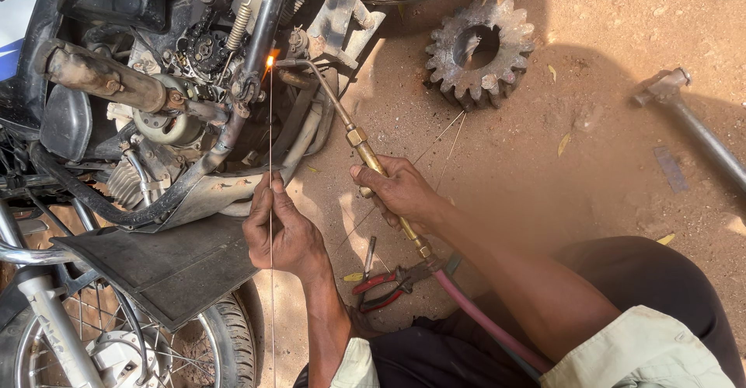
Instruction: The person sits on the ground beside a motorcycle and uses a gas torch to heat a thin metal rod held against the motorcycle frame area, producing sparks and flame at the contact point while steadying the rod with the other hand.
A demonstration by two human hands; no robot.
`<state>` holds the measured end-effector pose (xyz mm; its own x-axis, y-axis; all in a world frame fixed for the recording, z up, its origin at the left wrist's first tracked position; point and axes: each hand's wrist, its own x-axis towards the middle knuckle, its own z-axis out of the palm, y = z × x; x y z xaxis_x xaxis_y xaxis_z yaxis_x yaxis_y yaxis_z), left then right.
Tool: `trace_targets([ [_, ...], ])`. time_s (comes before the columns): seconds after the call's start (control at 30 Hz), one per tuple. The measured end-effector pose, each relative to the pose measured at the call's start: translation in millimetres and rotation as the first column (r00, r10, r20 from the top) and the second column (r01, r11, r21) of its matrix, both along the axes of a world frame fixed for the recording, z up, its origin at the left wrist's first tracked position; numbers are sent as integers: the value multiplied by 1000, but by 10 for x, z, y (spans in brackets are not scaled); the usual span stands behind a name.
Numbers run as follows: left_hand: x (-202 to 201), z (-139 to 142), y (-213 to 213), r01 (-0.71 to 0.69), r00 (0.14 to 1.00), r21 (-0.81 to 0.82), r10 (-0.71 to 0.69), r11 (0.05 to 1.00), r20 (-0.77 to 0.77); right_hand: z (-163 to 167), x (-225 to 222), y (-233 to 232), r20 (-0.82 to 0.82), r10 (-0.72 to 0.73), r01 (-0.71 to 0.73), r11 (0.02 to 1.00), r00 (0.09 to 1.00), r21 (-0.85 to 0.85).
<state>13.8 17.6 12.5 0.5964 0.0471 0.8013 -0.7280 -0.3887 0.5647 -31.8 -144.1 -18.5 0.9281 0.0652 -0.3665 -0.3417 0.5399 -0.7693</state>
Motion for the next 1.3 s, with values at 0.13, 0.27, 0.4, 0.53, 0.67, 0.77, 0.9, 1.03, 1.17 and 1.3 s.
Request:
trace_targets([
  [0.13,-12,10,-1,-25,1000,25,25,999,1,8,-11,-1,-14,-9,9,1000,1000,15],
  [0.27,-20,26,-5,-56,998,43,56,998,6,16,-15,-6,-16,-11,11,1000,1000,-3],
  [0.4,-23,29,-12,-119,992,53,121,991,-28,11,-27,-6,-29,-24,25,999,999,29],
  [0.53,-12,21,-23,-59,998,11,59,998,-21,-2,-32,5,-6,-25,25,999,1000,-31],
  [0.67,-6,6,-26,-26,1000,-18,26,999,-16,-12,-27,3,21,-21,22,998,1000,-67],
  [0.77,-7,0,-11,-30,999,1,30,1000,-13,-14,-35,-11,24,-3,5,995,1000,-98],
  [0.9,7,0,9,-28,999,21,29,999,-17,-3,-27,-33,12,33,-30,987,999,-160],
  [1.03,4,-3,8,-26,1000,26,26,999,-11,20,-35,-40,24,25,-21,989,999,-148],
  [1.17,-10,-3,1,-22,1000,13,23,1000,-21,37,-37,-37,-7,29,-29,987,1000,-157],
  [1.3,-7,9,-7,-27,1000,24,27,999,-13,34,-26,-23,-44,20,-26,992,999,-123],
])
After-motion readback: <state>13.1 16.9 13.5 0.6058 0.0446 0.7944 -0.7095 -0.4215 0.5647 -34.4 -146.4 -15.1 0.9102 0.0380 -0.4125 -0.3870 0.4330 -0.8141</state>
